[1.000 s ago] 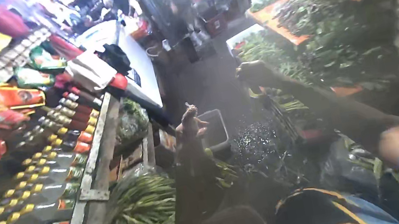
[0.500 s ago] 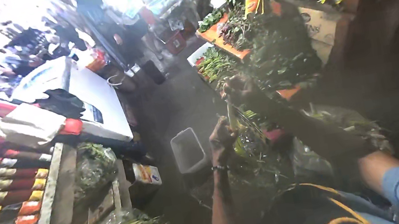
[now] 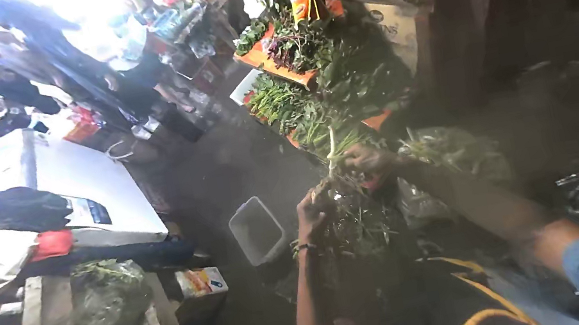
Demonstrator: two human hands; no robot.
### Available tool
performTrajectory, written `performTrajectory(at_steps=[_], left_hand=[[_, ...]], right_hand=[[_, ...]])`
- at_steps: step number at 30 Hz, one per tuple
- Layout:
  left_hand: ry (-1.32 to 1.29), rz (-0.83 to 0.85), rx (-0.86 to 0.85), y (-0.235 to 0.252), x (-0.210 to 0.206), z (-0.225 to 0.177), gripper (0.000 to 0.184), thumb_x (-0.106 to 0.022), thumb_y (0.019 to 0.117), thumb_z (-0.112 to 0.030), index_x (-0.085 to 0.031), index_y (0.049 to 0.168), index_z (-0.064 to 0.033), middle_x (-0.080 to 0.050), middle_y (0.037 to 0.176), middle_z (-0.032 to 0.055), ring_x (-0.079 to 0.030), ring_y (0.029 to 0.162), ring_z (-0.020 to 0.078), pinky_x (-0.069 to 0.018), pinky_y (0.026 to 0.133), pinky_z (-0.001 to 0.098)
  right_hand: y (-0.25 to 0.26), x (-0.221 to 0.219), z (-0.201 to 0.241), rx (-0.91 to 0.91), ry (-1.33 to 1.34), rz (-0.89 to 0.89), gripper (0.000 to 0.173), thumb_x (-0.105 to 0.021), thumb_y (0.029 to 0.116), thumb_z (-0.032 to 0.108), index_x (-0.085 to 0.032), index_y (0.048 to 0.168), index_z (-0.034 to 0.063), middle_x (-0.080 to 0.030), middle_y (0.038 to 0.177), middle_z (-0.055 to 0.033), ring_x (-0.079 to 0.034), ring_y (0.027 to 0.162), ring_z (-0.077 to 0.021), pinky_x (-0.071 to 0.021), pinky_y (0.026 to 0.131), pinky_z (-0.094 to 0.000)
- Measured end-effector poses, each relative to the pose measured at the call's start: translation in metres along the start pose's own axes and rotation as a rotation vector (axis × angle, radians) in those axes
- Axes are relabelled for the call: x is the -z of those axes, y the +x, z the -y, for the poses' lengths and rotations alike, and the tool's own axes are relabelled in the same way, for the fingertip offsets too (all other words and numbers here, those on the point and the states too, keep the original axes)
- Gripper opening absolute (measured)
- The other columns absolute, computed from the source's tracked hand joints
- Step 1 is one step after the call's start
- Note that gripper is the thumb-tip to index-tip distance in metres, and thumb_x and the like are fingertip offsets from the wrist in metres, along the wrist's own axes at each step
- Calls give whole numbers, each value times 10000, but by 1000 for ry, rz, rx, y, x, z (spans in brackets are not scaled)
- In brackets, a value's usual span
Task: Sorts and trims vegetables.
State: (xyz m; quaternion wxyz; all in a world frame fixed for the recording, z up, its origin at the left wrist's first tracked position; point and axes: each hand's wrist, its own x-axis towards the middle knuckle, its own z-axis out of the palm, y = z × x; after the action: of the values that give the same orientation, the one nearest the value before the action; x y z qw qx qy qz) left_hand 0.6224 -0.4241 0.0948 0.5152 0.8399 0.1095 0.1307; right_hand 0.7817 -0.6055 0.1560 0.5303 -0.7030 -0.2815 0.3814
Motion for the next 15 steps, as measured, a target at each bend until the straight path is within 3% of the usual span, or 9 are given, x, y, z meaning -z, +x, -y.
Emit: performTrajectory(at_steps=[2,6,10,15], left_hand=[[-50,89,39,-4,5,9,434,-814,749,-105,-681,1137,37,-729,949,49,-685,845,63,-580,836,279],[-202,190,42,-13,8,12,299,-813,727,-66,-691,994,-11,-714,817,-22,-677,739,45,-595,741,262],[-317,203,37,-17,7,10,249,-821,699,-32,-692,911,-53,-704,782,-40,-668,713,48,-589,711,258],[-323,250,50,-24,7,7,229,-814,706,-43,-701,902,-74,-710,783,-54,-671,720,38,-588,713,249]], right_hand=[[-4,15,-7,-1,325,41,264,-432,1100,140,-657,1018,27,-572,674,42,-477,493,-6,-426,457,-166],[-22,38,10,40,688,-30,306,-341,1109,157,-612,979,99,-545,651,89,-474,492,23,-440,471,-130],[-23,65,23,148,682,-68,246,-386,1098,128,-617,1040,69,-576,709,69,-461,510,3,-430,494,-148],[-32,91,30,282,635,-1,224,-451,1077,127,-650,1050,29,-588,685,39,-437,452,9,-395,417,-139]])
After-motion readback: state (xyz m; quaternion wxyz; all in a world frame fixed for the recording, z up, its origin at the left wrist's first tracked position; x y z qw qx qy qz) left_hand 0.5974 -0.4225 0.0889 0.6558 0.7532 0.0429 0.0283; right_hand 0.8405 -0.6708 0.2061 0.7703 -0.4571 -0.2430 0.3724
